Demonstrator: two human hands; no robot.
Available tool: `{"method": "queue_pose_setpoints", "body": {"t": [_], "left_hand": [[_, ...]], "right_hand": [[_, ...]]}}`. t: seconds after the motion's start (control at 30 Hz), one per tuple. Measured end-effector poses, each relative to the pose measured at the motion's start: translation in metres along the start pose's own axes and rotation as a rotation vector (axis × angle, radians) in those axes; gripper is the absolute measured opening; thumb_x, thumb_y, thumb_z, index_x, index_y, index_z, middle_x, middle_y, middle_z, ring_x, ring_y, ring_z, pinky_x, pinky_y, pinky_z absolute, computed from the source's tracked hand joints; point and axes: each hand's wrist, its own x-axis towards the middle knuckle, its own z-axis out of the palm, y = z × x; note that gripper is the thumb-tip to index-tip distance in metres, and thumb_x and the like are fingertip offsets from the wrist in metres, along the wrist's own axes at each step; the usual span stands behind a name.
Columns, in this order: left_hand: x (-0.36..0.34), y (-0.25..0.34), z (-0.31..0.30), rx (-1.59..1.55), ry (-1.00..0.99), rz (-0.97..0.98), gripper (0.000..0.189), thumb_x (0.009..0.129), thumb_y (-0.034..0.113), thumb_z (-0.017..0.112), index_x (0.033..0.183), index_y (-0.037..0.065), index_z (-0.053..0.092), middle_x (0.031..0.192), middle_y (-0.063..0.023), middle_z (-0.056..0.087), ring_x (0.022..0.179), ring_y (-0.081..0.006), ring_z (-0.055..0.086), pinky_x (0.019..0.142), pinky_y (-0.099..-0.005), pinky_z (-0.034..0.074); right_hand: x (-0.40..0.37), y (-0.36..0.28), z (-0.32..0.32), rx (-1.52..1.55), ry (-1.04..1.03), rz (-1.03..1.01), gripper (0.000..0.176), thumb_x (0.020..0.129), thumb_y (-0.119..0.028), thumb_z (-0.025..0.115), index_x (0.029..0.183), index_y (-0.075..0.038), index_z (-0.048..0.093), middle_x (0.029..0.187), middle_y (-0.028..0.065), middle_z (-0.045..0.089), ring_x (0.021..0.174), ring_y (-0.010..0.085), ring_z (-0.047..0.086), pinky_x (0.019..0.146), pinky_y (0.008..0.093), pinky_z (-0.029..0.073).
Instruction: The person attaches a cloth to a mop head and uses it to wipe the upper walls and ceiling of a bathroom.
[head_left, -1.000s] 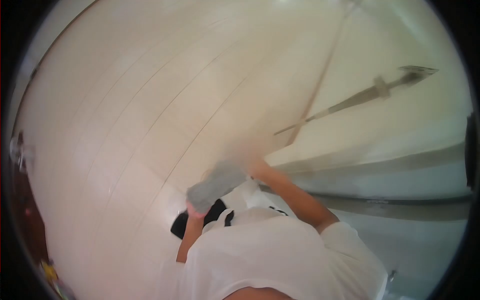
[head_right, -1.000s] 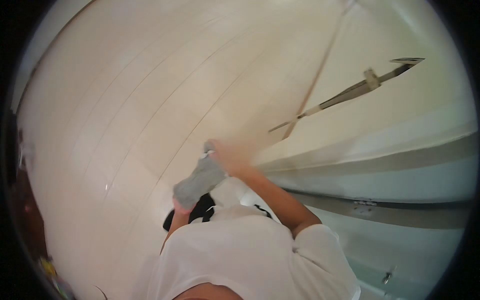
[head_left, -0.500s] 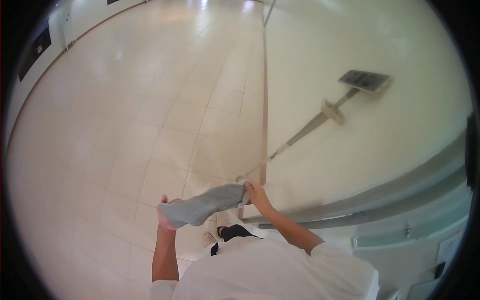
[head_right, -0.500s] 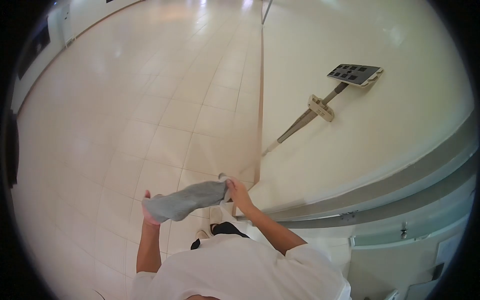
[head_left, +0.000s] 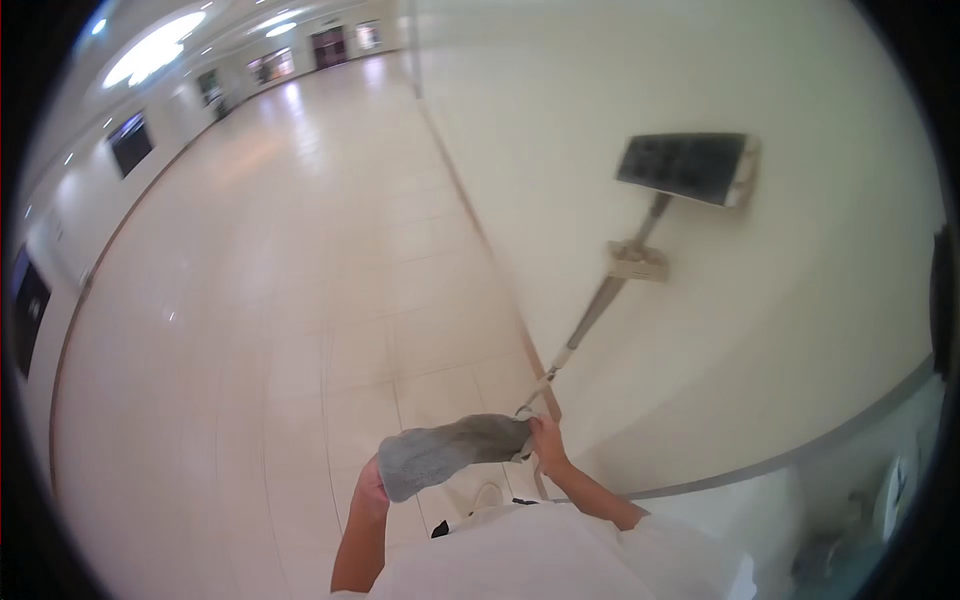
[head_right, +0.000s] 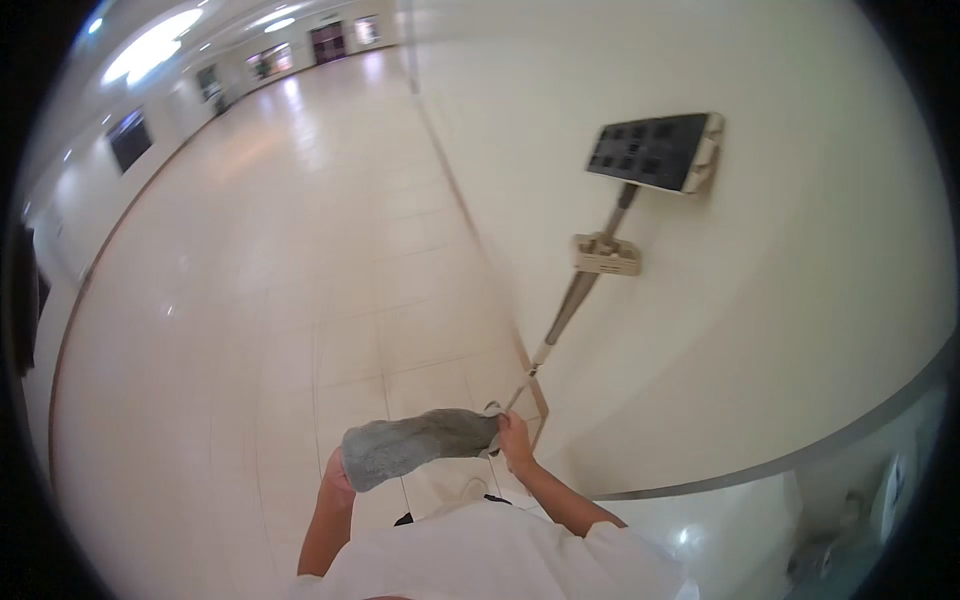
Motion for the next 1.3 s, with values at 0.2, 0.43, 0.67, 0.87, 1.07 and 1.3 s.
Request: {"method": "queue_pose_setpoints", "body": {"t": [0.2,0.43,0.67,0.87,1.07,1.3], "left_hand": [[0.046,0.086,0.003,-0.008,0.121,-0.099,0.032,0.09,0.018,0.05,0.116,0.001,0.055,0.118,-0.0138,0.058,0.108,-0.0256,0.056,0.093,-0.0374,0.045],[0.101,0.105,0.004,-0.409,0.021,-0.214,0.036,0.092,0.024,0.047,0.119,0.002,0.053,0.121,-0.0168,0.055,0.112,-0.0313,0.053,0.097,-0.0421,0.043],[0.351,0.049,-0.011,-0.343,-0.177,-0.423,0.027,0.09,0.021,0.052,0.109,0.002,0.053,0.104,-0.015,0.06,0.097,-0.031,0.058,0.088,-0.0412,0.048],[0.454,0.063,0.025,-0.232,-0.372,-0.526,0.013,0.085,0.013,0.059,0.092,0.003,0.053,0.09,-0.0098,0.06,0.084,-0.0213,0.061,0.071,-0.0327,0.052],[0.519,0.079,0.055,-0.199,-0.453,-0.676,0.012,0.085,0.01,0.059,0.09,0.002,0.053,0.088,-0.009,0.06,0.08,-0.0177,0.06,0.07,-0.0298,0.052],[0.586,0.096,0.051,0.34,-0.682,-0.674,0.012,0.082,0.007,0.062,0.091,0.004,0.054,0.085,-0.0039,0.06,0.075,-0.0114,0.059,0.066,-0.0235,0.05]], "right_hand": [[-0.004,-0.142,-0.011,-0.234,0.209,-0.397,0.017,0.091,-0.009,0.046,0.102,0.002,0.053,0.088,0.0191,0.057,0.083,0.0337,0.056,0.074,0.035,0.044],[-0.04,-0.245,-0.026,-0.087,0.262,-0.547,0.02,0.089,-0.001,0.047,0.108,-0.001,0.053,0.091,0.0165,0.053,0.081,0.0318,0.054,0.073,0.0342,0.044],[0.076,-0.161,-0.076,-0.231,0.336,-0.42,0.02,0.084,0.004,0.051,0.103,-0.001,0.057,0.081,0.0102,0.05,0.069,0.0186,0.05,0.062,0.0272,0.041],[0.087,-0.204,-0.093,-0.271,0.636,-0.315,0.027,0.084,0.008,0.049,0.108,0.0,0.057,0.083,0.0086,0.051,0.075,0.0187,0.052,0.067,0.0264,0.043],[0.104,-0.276,-0.087,-0.215,0.807,-0.334,0.021,0.088,0.0,0.05,0.108,0.001,0.057,0.081,0.005,0.05,0.072,0.012,0.047,0.066,0.0229,0.041],[0.126,-0.301,-0.083,-0.402,0.694,0.139,0.011,0.088,-0.004,0.052,0.097,-0.001,0.058,0.072,0.0023,0.054,0.069,0.0124,0.05,0.068,0.0231,0.043]]}}
